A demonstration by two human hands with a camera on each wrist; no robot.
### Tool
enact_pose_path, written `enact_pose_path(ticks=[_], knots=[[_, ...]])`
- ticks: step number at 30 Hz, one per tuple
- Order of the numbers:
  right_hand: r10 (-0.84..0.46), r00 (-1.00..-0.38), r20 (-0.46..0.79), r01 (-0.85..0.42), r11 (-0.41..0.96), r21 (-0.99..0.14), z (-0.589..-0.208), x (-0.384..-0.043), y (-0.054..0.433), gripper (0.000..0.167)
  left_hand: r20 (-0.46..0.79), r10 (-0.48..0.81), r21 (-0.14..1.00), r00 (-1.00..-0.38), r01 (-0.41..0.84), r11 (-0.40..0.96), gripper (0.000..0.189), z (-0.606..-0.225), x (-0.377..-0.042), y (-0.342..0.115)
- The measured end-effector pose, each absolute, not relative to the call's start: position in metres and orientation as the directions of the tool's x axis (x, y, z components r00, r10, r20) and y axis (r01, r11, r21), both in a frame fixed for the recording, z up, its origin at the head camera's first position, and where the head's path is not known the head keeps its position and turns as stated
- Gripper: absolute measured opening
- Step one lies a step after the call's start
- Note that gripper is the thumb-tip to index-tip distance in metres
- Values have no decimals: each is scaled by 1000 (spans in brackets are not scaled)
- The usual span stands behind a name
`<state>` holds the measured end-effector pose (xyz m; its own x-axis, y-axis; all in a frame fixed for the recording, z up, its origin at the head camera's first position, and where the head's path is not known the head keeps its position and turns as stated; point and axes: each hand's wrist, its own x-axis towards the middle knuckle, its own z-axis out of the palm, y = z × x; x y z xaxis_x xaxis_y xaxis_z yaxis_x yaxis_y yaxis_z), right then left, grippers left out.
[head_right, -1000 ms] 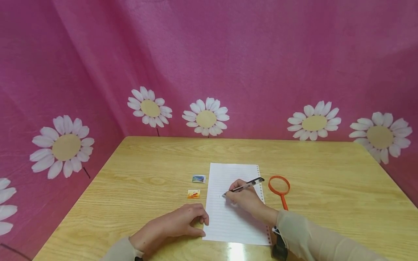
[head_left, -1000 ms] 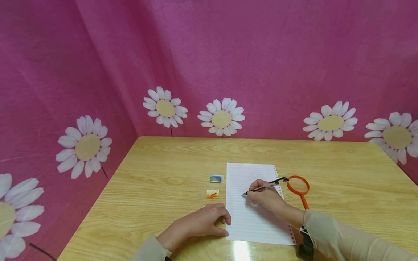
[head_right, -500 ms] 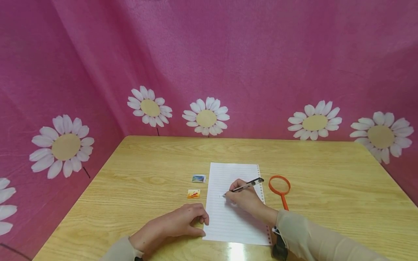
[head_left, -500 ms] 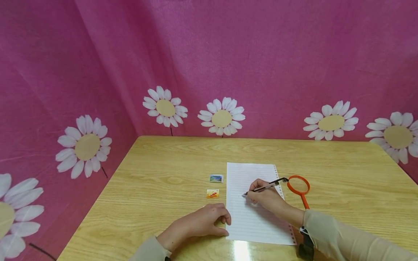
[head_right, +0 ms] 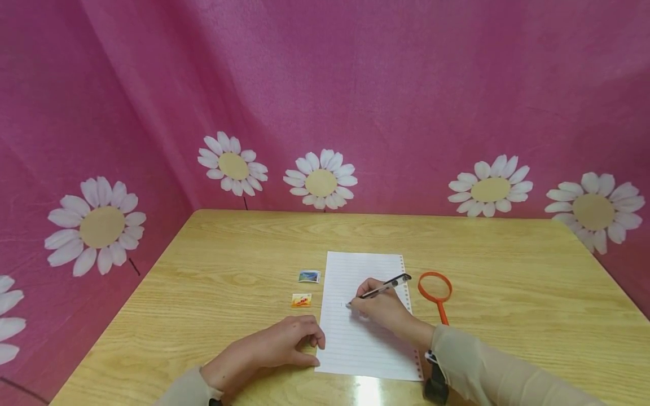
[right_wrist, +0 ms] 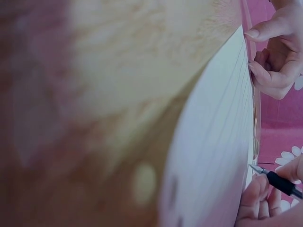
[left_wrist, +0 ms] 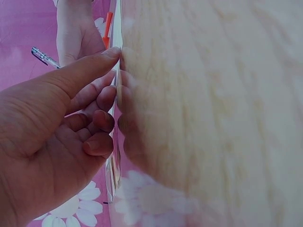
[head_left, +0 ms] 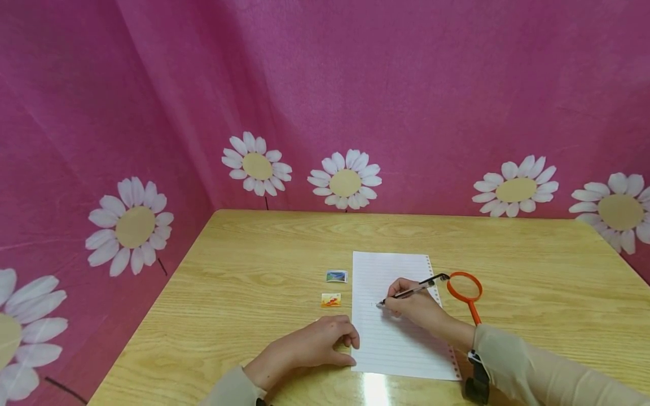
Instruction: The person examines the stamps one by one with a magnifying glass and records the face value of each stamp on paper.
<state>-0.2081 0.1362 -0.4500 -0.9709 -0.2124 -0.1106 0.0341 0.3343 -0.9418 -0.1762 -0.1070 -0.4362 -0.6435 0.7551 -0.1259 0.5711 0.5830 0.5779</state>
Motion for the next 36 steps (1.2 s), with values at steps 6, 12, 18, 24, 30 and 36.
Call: enact_pose_path(ticks=[6,12,18,24,30,36], knots=[[-217,-970,-108,31,332,-943,-449,-209,136,15,-122,757,582,-642,571,579,17,-436,-176,-108],[-224,-970,-89,8,341,-940,-448,-209,135,13,-122,759,593,-640,566,572,16,-435,-176,-109],[-216,-972,-90,8,355,-935,-449,-210,135,12,-139,756,597,-640,555,580,16,-435,-176,-108],[-223,-971,-83,1,345,-939,-449,-210,136,12,-128,757,588,-641,566,578,16,-435,-175,-108],[-191,-973,-132,58,349,-935,-447,-209,138,9,-126,757,592,-641,564,576,16,-435,-175,-108],[-209,-967,-147,67,346,-936,-447,-208,142,13,-139,759,606,-636,551,573,16,-436,-176,-109]])
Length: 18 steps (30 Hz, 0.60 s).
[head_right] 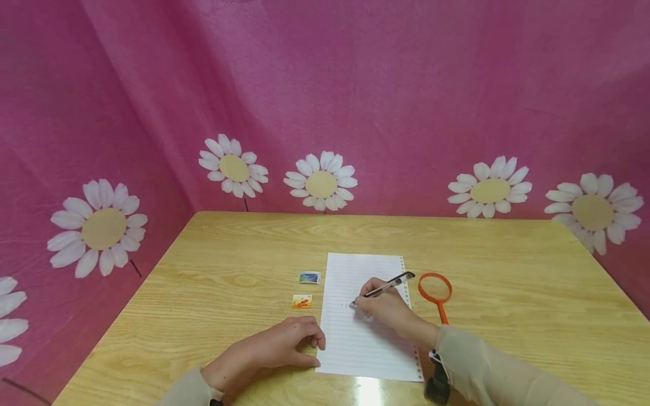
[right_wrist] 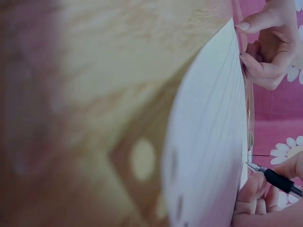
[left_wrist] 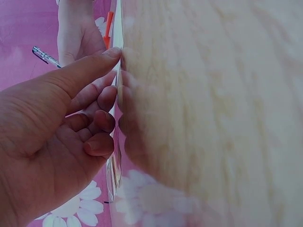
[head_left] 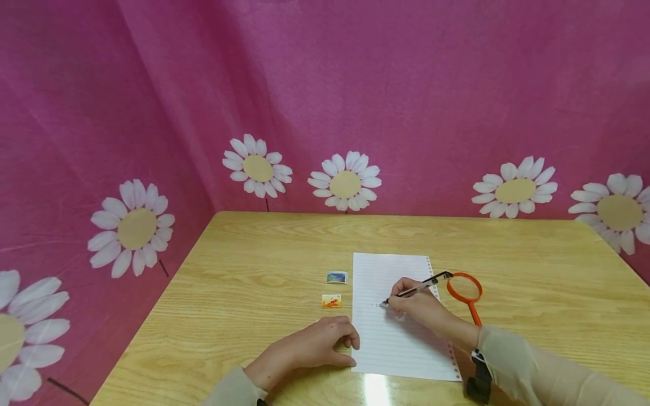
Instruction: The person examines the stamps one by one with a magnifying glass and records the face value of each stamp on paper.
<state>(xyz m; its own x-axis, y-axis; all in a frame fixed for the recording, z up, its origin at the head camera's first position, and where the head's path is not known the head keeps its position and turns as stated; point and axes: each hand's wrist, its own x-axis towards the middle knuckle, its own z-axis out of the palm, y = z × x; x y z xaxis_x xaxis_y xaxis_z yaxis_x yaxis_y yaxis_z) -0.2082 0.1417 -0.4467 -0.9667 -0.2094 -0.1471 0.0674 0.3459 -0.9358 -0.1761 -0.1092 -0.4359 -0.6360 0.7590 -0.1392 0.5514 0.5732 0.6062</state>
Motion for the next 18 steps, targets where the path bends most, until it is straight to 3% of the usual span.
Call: enact_pose_path(ticks=[18], knots=[[-223,-966,-128,49,332,-942,-449,-208,141,16,-119,758,599,-642,563,570,16,-438,-176,-109]])
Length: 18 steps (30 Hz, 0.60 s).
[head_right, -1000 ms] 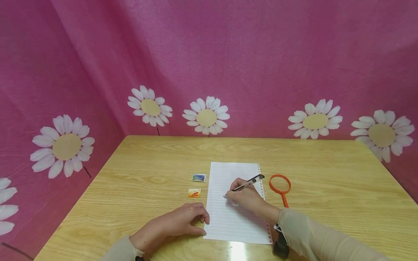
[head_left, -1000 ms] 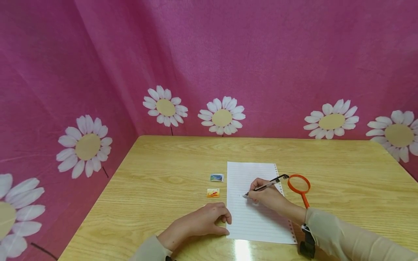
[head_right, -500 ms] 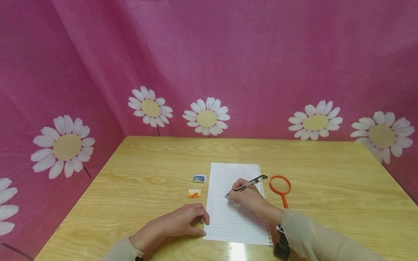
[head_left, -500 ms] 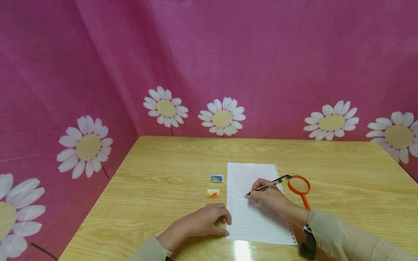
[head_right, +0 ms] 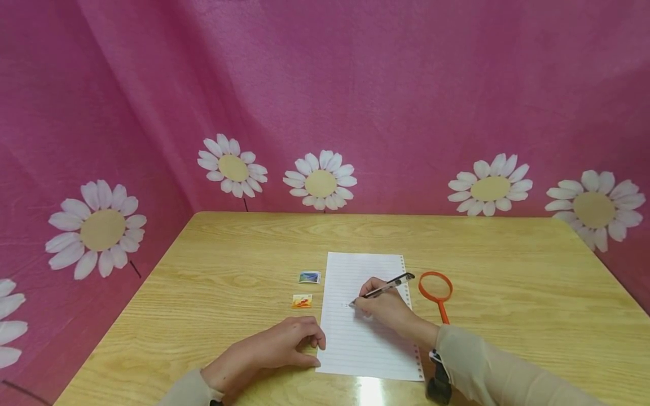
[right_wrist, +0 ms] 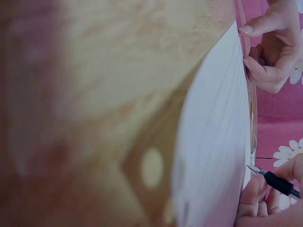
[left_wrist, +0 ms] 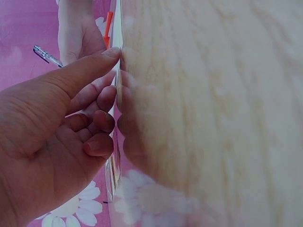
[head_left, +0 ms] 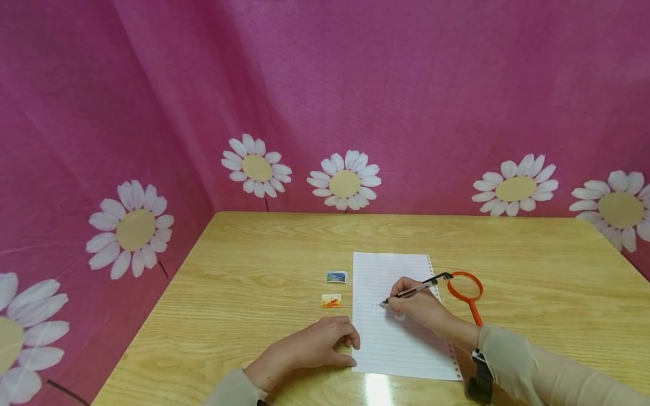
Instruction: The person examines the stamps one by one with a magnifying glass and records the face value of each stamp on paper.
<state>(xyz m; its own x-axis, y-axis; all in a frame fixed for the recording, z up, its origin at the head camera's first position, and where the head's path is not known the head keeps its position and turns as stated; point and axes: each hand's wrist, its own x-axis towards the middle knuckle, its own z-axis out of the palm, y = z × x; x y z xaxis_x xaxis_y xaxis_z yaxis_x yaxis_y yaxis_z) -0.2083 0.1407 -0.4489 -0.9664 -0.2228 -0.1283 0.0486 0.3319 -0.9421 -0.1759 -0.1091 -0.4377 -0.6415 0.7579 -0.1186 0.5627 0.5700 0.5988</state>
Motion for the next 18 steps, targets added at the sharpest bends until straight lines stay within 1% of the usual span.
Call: enact_pose_path(ticks=[10,18], knots=[[-221,-970,-97,21,325,-945,-451,-208,141,13,-120,754,600,-646,557,574,16,-438,-176,-109],[-220,-971,-98,19,334,-942,-450,-208,141,13,-134,756,607,-641,550,574,16,-437,-176,-109]])
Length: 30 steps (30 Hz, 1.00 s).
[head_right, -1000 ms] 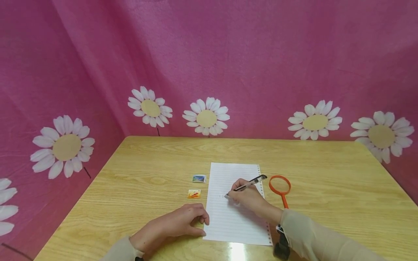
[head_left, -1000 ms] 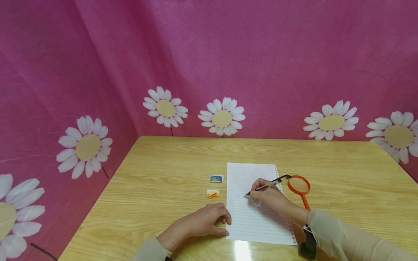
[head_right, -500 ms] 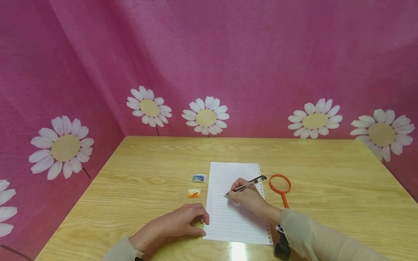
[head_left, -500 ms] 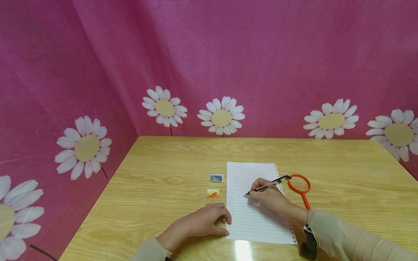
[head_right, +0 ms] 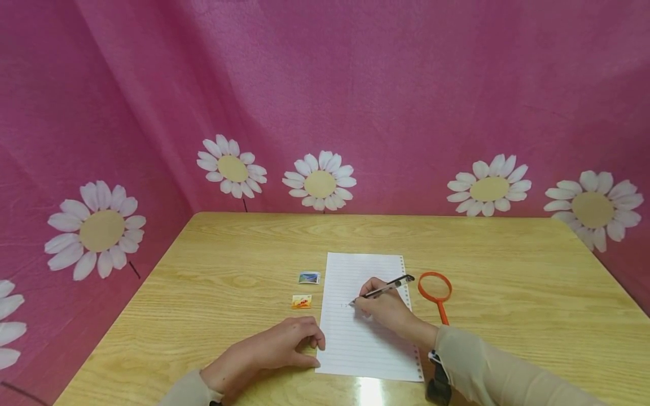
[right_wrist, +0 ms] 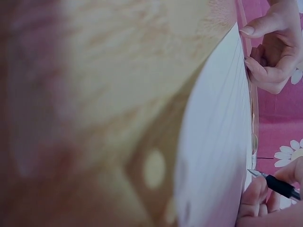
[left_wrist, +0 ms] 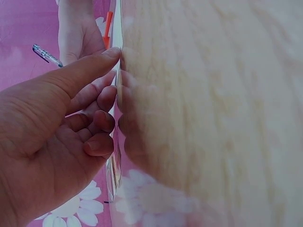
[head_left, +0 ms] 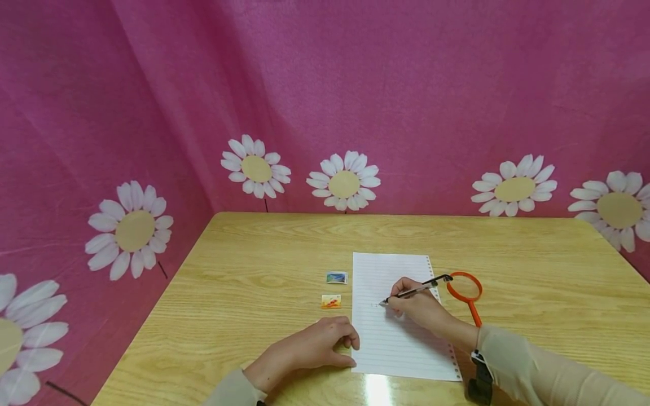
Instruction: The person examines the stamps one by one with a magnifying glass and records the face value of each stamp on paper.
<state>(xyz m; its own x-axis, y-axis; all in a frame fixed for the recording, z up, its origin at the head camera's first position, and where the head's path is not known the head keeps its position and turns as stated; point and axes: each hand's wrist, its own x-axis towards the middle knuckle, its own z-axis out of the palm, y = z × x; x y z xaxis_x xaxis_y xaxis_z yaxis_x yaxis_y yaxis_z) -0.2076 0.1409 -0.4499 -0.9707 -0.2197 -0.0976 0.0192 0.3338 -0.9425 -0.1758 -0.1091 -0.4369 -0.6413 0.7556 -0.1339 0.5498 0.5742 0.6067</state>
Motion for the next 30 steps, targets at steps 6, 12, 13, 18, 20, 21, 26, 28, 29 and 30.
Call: enact_pose_path(ticks=[6,12,13,18,20,21,26,28,29,30], knots=[[-218,-969,-113,32,344,-938,-451,-208,141,11,-138,754,609,-642,546,576,16,-437,-175,-109],[-243,-964,-108,15,357,-934,-452,-209,143,12,-142,750,610,-647,539,580,16,-438,-176,-109],[-248,-963,-107,11,360,-933,-452,-209,143,12,-142,749,612,-647,538,580,16,-438,-176,-109],[-264,-959,-102,0,362,-932,-450,-209,144,12,-137,750,611,-647,540,578,16,-438,-176,-109],[-269,-958,-96,-8,359,-933,-450,-209,144,12,-138,749,612,-648,539,578,16,-438,-176,-108],[-271,-958,-95,-9,357,-934,-450,-209,144,13,-137,750,610,-648,541,579,16,-438,-176,-108],[-270,-959,-88,-13,351,-936,-451,-209,144,14,-129,753,604,-646,551,576,16,-438,-176,-108],[-267,-960,-84,-14,345,-938,-451,-210,144,14,-126,753,601,-646,554,576,16,-438,-176,-108],[-266,-960,-83,-13,343,-939,-451,-209,144,14,-127,752,601,-647,553,577,16,-438,-176,-108],[-264,-961,-84,-12,341,-940,-451,-209,144,14,-129,751,601,-647,552,578,16,-438,-176,-108]])
